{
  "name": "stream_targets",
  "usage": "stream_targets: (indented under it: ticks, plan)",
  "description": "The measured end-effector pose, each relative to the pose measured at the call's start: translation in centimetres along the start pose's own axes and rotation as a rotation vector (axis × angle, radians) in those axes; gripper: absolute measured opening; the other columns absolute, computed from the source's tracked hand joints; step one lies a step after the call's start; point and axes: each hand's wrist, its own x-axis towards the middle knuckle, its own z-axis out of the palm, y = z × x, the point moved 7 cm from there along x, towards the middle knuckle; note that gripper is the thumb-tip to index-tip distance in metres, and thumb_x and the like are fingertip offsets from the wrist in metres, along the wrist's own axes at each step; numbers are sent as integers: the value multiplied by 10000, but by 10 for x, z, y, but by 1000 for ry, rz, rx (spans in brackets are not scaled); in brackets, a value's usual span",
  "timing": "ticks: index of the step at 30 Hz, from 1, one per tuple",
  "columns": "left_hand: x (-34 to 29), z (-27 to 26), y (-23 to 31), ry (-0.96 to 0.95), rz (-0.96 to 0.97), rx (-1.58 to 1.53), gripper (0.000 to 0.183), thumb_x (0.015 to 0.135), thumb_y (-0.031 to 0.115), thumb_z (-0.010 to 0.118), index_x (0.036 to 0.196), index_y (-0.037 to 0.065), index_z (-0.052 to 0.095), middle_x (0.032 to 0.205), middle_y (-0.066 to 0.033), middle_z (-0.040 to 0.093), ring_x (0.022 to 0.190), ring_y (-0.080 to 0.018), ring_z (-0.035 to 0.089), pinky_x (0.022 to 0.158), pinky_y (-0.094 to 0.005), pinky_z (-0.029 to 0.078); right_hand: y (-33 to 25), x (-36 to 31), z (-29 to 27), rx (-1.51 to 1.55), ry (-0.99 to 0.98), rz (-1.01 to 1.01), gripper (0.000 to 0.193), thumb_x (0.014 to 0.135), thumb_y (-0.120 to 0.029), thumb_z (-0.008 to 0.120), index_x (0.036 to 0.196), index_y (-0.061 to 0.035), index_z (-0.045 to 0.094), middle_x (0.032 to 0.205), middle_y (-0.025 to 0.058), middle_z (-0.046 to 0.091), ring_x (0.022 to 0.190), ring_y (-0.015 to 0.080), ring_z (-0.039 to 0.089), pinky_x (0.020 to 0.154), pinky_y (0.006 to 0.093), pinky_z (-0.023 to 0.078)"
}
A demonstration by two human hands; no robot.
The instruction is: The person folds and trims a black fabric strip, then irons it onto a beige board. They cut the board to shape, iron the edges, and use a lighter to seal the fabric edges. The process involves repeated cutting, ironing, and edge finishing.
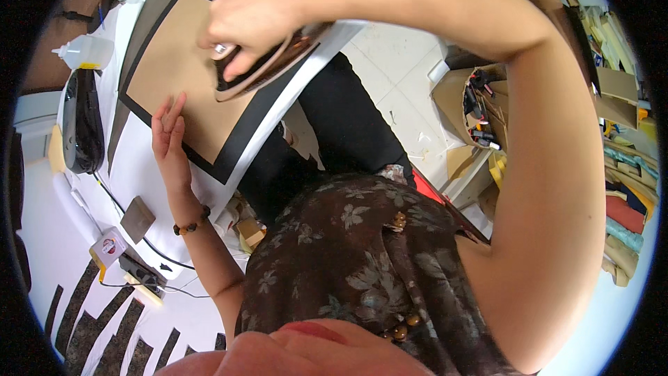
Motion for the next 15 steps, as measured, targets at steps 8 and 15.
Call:
stream_targets:
  ticks: [8, 15]
  plan:
    - [5, 2, -1, -48, 4, 35, 345, 990, 28, 488, 1331, -20, 470, 1319, -37, 607, 684, 26, 412, 644, -116, 343, 40, -57, -29, 86, 22, 225, 431, 787, -489, 707, 702, -92, 562, 622, 138, 601, 642, 366, 617, 583, 448, 466]
    - [0, 4, -6, -55, 35, 107, 357, 964, 5, 505, 1320, -26, 485, 1331, -92, 593, 713, -9, 460, 779, -152, 400, 18, -55, -14, -17, -30, 179, 414, 802, -464, 683, 690, -80, 576, 591, 160, 590, 604, 384, 607, 560, 460, 472]
